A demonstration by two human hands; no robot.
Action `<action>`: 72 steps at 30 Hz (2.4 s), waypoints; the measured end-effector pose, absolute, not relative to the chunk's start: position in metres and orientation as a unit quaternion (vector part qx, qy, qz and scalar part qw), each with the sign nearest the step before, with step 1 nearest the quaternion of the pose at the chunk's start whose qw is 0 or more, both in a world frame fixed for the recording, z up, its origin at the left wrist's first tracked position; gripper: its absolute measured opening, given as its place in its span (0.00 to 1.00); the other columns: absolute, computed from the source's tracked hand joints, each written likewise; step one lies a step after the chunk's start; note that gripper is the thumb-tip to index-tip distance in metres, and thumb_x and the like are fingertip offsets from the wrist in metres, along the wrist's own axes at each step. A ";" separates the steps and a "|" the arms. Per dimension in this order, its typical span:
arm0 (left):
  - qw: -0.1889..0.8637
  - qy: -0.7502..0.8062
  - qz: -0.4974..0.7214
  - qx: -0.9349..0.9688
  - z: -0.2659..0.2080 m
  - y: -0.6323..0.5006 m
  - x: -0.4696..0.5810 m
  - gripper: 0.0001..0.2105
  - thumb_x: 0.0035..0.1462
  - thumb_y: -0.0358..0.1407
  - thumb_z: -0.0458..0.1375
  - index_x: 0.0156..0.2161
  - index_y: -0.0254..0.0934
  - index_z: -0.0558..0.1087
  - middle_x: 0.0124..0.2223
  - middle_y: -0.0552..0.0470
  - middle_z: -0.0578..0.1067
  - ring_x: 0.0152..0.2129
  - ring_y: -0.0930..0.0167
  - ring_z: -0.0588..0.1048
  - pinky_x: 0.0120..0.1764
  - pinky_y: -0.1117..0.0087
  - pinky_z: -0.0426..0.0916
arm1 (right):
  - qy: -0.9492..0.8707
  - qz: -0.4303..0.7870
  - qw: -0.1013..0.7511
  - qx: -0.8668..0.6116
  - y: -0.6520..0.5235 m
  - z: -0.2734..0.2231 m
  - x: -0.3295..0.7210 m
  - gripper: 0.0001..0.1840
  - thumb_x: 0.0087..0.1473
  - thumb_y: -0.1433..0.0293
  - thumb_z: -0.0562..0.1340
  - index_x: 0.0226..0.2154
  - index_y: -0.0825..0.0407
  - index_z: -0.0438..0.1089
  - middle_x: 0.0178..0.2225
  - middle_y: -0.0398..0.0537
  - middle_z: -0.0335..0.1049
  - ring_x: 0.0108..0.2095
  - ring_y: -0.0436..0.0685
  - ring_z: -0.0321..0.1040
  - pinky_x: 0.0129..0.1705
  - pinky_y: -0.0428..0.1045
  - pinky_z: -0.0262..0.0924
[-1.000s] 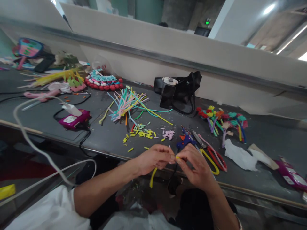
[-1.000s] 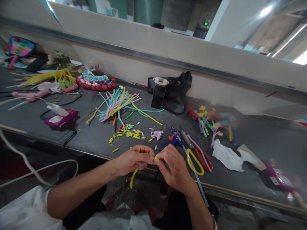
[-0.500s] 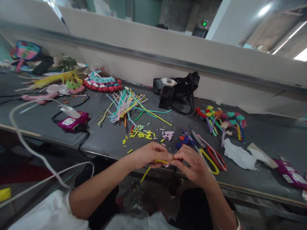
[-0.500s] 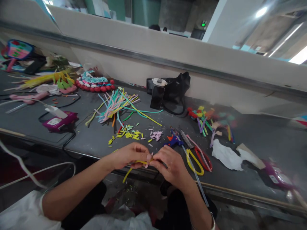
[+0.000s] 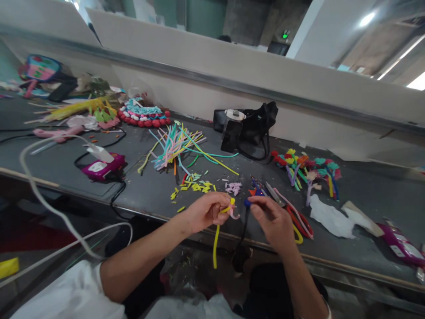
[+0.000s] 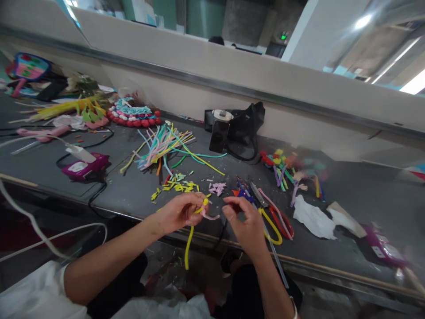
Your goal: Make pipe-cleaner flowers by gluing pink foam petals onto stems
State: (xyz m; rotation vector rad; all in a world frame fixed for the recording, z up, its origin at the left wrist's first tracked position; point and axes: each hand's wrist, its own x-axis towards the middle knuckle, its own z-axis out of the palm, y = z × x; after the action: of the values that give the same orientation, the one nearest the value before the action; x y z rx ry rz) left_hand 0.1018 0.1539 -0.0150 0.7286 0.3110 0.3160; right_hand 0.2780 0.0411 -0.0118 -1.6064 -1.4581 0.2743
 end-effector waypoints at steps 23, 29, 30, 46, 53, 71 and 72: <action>0.823 0.223 0.237 0.465 -0.016 0.147 0.106 0.10 0.45 0.36 0.67 0.31 0.32 0.74 0.28 0.54 0.74 0.25 0.76 0.72 0.33 0.75 0.67 | -0.653 0.056 0.454 -0.603 0.045 -0.018 0.253 0.05 0.55 0.75 0.59 0.30 0.50 0.68 0.32 0.45 0.72 0.36 0.54 0.69 0.41 0.49 0.62; 0.710 0.215 0.136 0.657 -0.010 0.152 0.099 0.13 0.50 0.42 0.63 0.26 0.33 0.71 0.22 0.58 0.65 0.19 0.78 0.63 0.23 0.77 0.58 | -0.717 0.041 0.399 -0.570 0.041 -0.016 0.254 0.07 0.52 0.78 0.58 0.31 0.50 0.66 0.29 0.43 0.70 0.33 0.53 0.67 0.37 0.49 0.60; 0.704 0.215 0.121 0.666 -0.008 0.151 0.098 0.13 0.51 0.43 0.62 0.26 0.33 0.70 0.22 0.59 0.64 0.18 0.78 0.61 0.21 0.77 0.56 | -0.733 0.042 0.387 -0.559 0.041 -0.016 0.254 0.07 0.52 0.79 0.57 0.30 0.50 0.65 0.28 0.43 0.69 0.32 0.53 0.66 0.37 0.49 0.59; 0.810 0.169 0.117 0.549 -0.006 0.153 0.093 0.08 0.47 0.35 0.64 0.24 0.32 0.72 0.20 0.57 0.65 0.14 0.82 0.53 0.19 0.75 0.45 | -0.713 0.038 0.374 -0.592 0.029 -0.003 0.306 0.04 0.60 0.68 0.60 0.35 0.48 0.71 0.33 0.44 0.72 0.36 0.54 0.68 0.40 0.49 0.62; 0.848 0.134 0.263 0.440 -0.014 0.167 0.096 0.06 0.52 0.34 0.64 0.31 0.33 0.73 0.20 0.60 0.60 0.15 0.81 0.53 0.21 0.75 0.48 | -0.503 -0.040 0.229 -0.832 0.002 -0.036 0.400 0.15 0.55 0.60 0.56 0.36 0.50 0.72 0.34 0.49 0.75 0.32 0.59 0.71 0.34 0.52 0.62; 0.829 0.201 0.304 0.424 -0.017 0.168 0.106 0.09 0.52 0.37 0.65 0.35 0.34 0.72 0.21 0.59 0.64 0.13 0.83 0.54 0.18 0.78 0.46 | -0.462 0.080 0.133 -0.873 0.002 -0.052 0.410 0.24 0.47 0.60 0.59 0.48 0.50 0.70 0.40 0.52 0.76 0.39 0.64 0.73 0.40 0.54 0.63; 0.831 0.203 0.300 0.423 -0.016 0.168 0.107 0.09 0.52 0.37 0.65 0.35 0.34 0.72 0.20 0.59 0.64 0.12 0.84 0.53 0.18 0.78 0.46 | -0.444 0.082 0.136 -0.882 0.004 -0.050 0.409 0.24 0.46 0.60 0.60 0.46 0.50 0.71 0.39 0.52 0.77 0.38 0.64 0.73 0.39 0.53 0.63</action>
State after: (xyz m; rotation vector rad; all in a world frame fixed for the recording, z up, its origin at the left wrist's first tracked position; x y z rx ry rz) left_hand 0.1070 0.1680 -0.0164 0.8967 0.4296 0.6367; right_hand 0.4093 0.0037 -0.0501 -2.5543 -1.2844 0.2386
